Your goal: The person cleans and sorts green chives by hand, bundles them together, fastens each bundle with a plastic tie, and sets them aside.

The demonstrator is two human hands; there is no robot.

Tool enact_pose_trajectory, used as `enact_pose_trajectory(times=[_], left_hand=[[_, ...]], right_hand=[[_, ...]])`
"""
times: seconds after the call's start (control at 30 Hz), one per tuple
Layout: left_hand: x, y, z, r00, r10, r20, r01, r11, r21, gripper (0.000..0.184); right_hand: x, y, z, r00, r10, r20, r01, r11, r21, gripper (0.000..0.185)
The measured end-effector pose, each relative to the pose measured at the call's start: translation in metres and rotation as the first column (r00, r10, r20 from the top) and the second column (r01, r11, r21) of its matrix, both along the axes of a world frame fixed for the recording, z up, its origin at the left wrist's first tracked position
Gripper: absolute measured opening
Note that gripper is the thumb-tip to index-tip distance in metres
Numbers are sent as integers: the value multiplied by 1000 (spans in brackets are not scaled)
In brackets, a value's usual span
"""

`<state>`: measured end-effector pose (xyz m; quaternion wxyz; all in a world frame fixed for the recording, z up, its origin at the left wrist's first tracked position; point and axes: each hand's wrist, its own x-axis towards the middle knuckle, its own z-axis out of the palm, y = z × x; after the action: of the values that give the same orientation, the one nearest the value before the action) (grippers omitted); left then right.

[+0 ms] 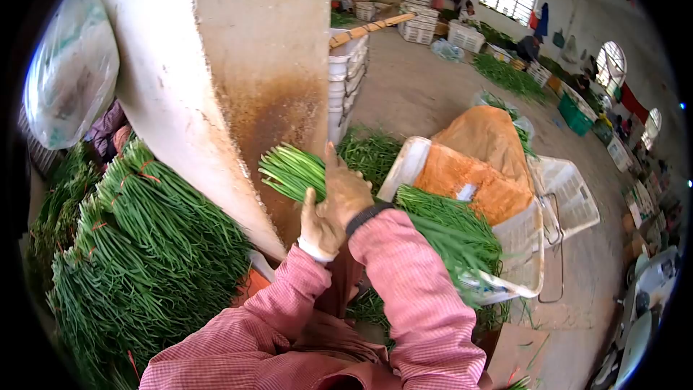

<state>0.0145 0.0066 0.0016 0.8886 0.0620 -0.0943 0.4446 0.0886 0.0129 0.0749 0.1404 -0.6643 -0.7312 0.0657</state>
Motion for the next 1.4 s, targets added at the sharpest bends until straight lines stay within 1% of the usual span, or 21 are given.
enact_pose_trajectory(times=[0.03,0.07,0.1,0.17,0.23,0.43,0.57,0.63,0.67,0.8,0.87,0.93,0.97,1.0,1.03,1.07,1.1,1.17,1.2,1.3,1.4], left_hand=[[-10,15,0,989,-53,135,64,995,-78,53],[-14,23,-3,995,-41,91,52,991,-123,50],[-15,25,-8,995,-35,95,47,991,-122,50],[-8,21,-18,985,164,-54,-168,982,-85,47],[-4,8,-7,996,-37,-78,36,999,-17,49],[53,-59,-21,907,-353,-228,365,931,13,47],[64,-95,-1,764,-343,-547,527,820,222,51],[76,-102,-11,605,-125,-786,612,704,360,48],[85,-106,-19,600,-30,-799,573,713,404,42],[113,-109,3,487,141,-862,410,835,368,42],[119,-104,33,523,84,-848,334,895,295,65],[129,-92,39,705,313,-636,122,831,543,74],[132,-89,49,742,379,-553,38,800,599,72],[130,-84,54,738,384,-555,38,797,602,72],[125,-75,58,592,664,-457,122,487,865,57],[121,-71,62,456,860,-229,274,110,956,44],[119,-75,63,450,864,-228,278,107,954,44],[114,-91,62,239,961,137,298,-207,932,27],[112,-94,60,160,966,204,325,-247,913,30],[109,-105,56,77,941,330,481,-325,814,32],[111,-97,41,172,973,153,471,-218,855,20]], right_hand=[[-8,22,-15,996,69,51,-74,991,109,95],[-18,21,2,997,25,74,-20,997,-72,96],[-15,24,-5,996,31,78,-25,997,-72,96],[6,10,-35,998,52,-31,-49,994,93,101],[11,-47,-17,996,-85,23,81,991,109,109],[70,-147,-63,893,-327,-309,420,853,311,119],[67,-195,-67,673,-304,-675,543,822,171,97],[73,-202,-90,406,-123,-906,480,872,97,73],[67,-206,-91,389,-162,-907,565,819,97,59],[54,-210,-134,-82,108,-991,608,793,37,32],[47,-215,-131,-118,167,-979,594,802,65,28],[50,-218,-136,-81,182,-980,581,808,102,40],[54,-215,-156,-615,334,-714,497,867,-23,31],[55,-213,-160,-925,336,-179,353,933,-69,23],[54,-215,-163,-927,333,-173,349,935,-67,23],[50,-220,-154,-764,341,-548,457,885,-86,20],[49,-220,-152,-660,322,-679,500,863,-76,19],[45,-220,-148,-408,236,-882,591,805,-58,19],[46,-218,-160,-223,57,-973,676,729,-112,19],[46,-218,-170,-40,-138,-990,749,652,-121,20],[48,-221,-170,55,-200,-978,769,633,-86,21]])
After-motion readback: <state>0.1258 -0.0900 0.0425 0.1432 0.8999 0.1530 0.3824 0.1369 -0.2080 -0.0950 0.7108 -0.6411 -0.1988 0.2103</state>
